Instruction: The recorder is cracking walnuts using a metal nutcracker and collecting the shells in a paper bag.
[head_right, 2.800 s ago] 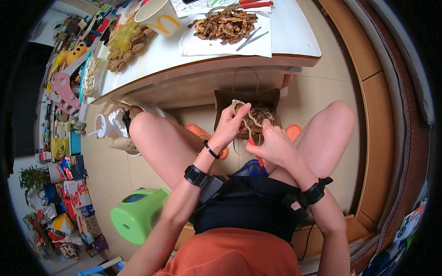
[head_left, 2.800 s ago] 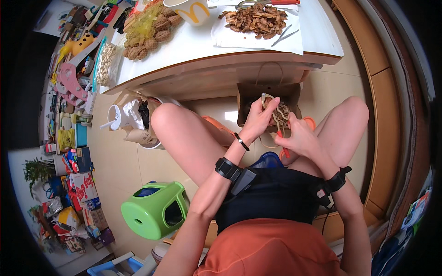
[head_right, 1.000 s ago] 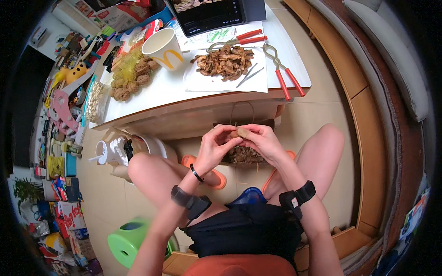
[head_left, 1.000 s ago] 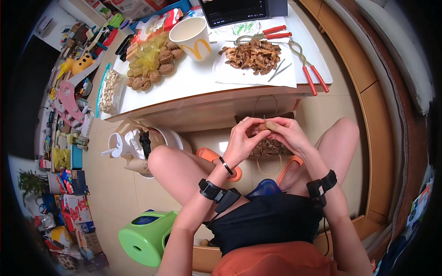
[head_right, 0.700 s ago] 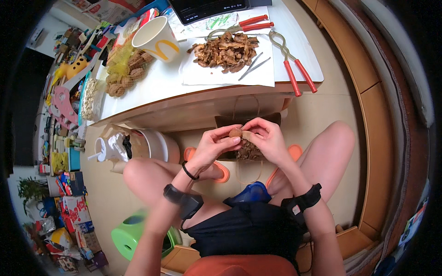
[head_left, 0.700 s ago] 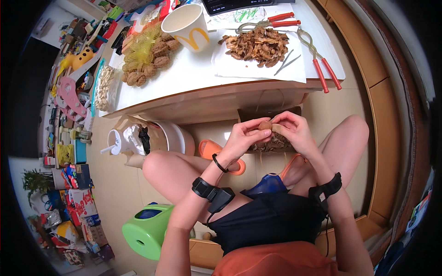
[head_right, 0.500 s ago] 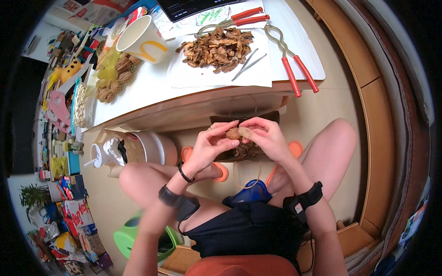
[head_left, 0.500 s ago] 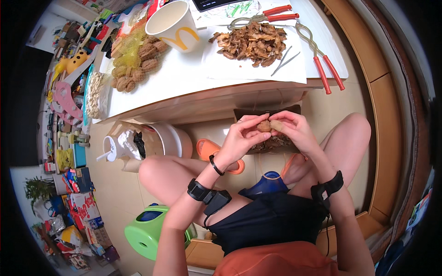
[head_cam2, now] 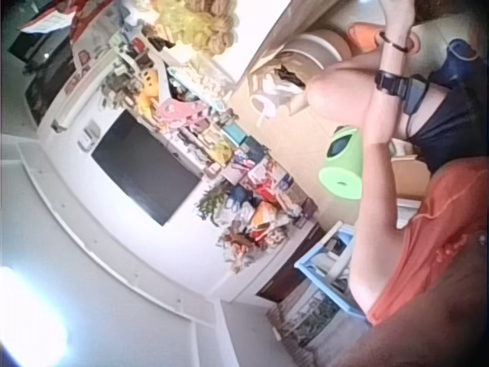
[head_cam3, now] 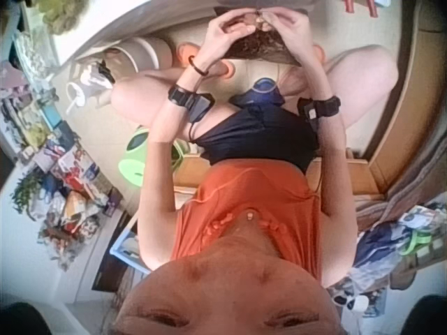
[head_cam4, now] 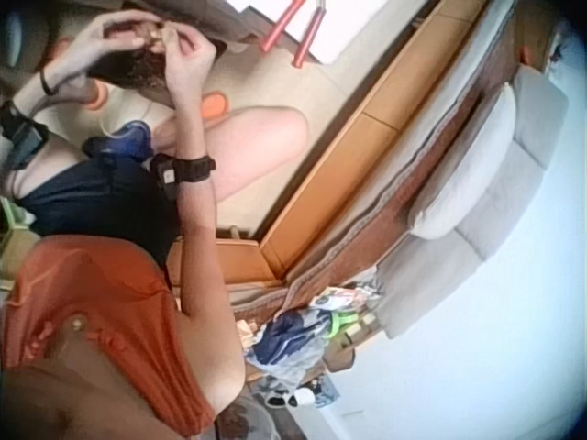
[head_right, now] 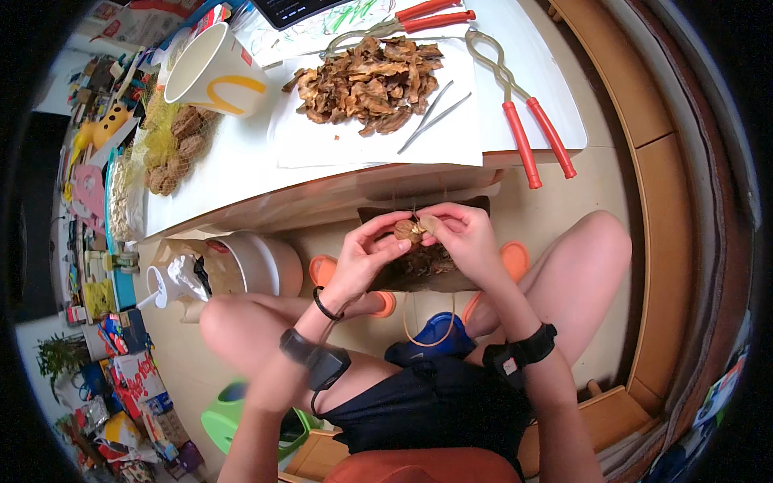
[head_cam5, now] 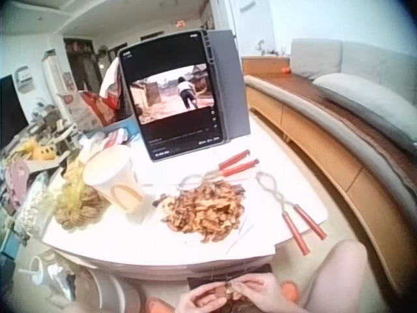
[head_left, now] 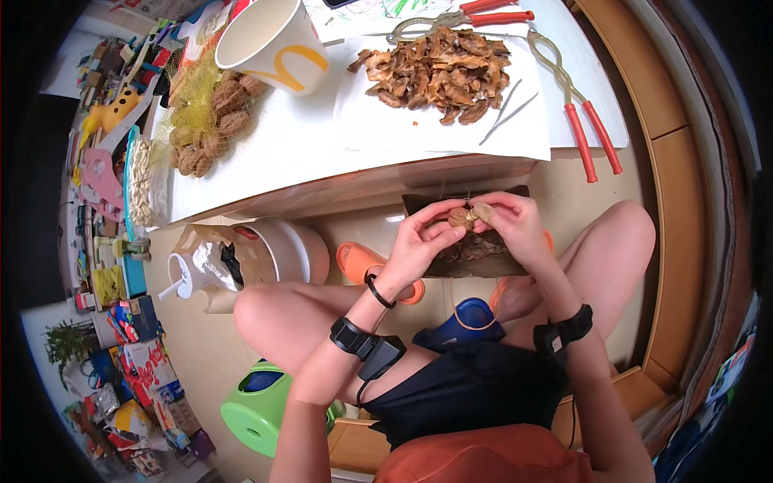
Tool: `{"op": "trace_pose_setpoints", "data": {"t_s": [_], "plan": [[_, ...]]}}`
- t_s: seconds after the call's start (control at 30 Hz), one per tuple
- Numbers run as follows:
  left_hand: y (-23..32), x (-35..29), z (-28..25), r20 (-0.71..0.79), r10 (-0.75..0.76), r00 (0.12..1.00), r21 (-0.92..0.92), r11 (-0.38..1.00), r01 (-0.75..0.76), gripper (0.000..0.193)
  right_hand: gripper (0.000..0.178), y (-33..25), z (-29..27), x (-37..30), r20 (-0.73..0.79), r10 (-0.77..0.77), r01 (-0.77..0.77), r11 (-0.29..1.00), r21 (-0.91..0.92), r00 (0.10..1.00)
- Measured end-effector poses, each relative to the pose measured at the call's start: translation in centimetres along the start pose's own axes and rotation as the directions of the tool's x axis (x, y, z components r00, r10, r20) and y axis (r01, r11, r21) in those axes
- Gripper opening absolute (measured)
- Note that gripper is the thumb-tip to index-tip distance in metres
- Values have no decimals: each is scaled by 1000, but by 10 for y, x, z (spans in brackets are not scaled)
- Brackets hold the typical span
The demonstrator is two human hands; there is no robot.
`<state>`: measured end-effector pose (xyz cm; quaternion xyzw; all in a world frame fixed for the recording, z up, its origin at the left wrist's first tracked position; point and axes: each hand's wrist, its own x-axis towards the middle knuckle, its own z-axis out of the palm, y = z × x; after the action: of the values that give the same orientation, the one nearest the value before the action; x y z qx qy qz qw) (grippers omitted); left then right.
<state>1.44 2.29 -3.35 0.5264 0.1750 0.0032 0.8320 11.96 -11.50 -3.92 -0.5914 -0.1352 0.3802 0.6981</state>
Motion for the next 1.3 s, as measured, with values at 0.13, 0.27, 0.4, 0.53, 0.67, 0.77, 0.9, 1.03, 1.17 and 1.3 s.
{"op": "trace_pose_setpoints", "data": {"t_s": [0.13, 0.27, 0.4, 0.53, 0.67, 0.77, 0.9, 1.03, 1.17, 1.3], "plan": [[5, -2, 3, -8, -147, 989, -258, 956, 140, 37, 19, 4, 0, 0, -95, -115, 97, 979, -182, 989], [1, 0, 3, 7, -133, 991, -279, 952, 130, 37, 18, -1, 1, -3, -120, -98, 52, 940, -336, 988], [-4, 3, 3, -135, -20, 991, -137, 991, 2, 34, 24, 8, 3, -7, 44, 93, -89, 993, -77, 995], [-5, 5, 5, -163, 90, 983, 32, 996, -86, 33, 28, 14, 9, -7, 56, 118, -122, 990, 70, 991], [-7, 6, 6, -201, 60, 978, 58, 997, -49, 34, 25, 10, 11, -9, 20, 14, -14, 1000, 0, 1000], [2, 7, 10, -229, 50, 972, 112, 993, -25, 30, 21, 6, 10, -10, 34, -76, 78, 996, -42, 996], [4, 1, 15, -169, 176, 970, 420, 903, -91, 28, 20, -5, 11, -20, -9, -161, 150, 933, -327, 987], [7, 4, 20, -58, 403, 913, 621, 730, -283, 25, 22, 1, 14, -20, 0, -265, 256, 929, -266, 964], [13, 0, 28, -51, 474, 879, 692, 652, -311, 21, 26, -5, 11, -23, 57, -279, 273, 841, -467, 959], [6, 4, 22, -109, 420, 901, 565, 772, -292, 21, 25, -18, 21, -21, 77, -389, 369, 769, -521, 918]]}}
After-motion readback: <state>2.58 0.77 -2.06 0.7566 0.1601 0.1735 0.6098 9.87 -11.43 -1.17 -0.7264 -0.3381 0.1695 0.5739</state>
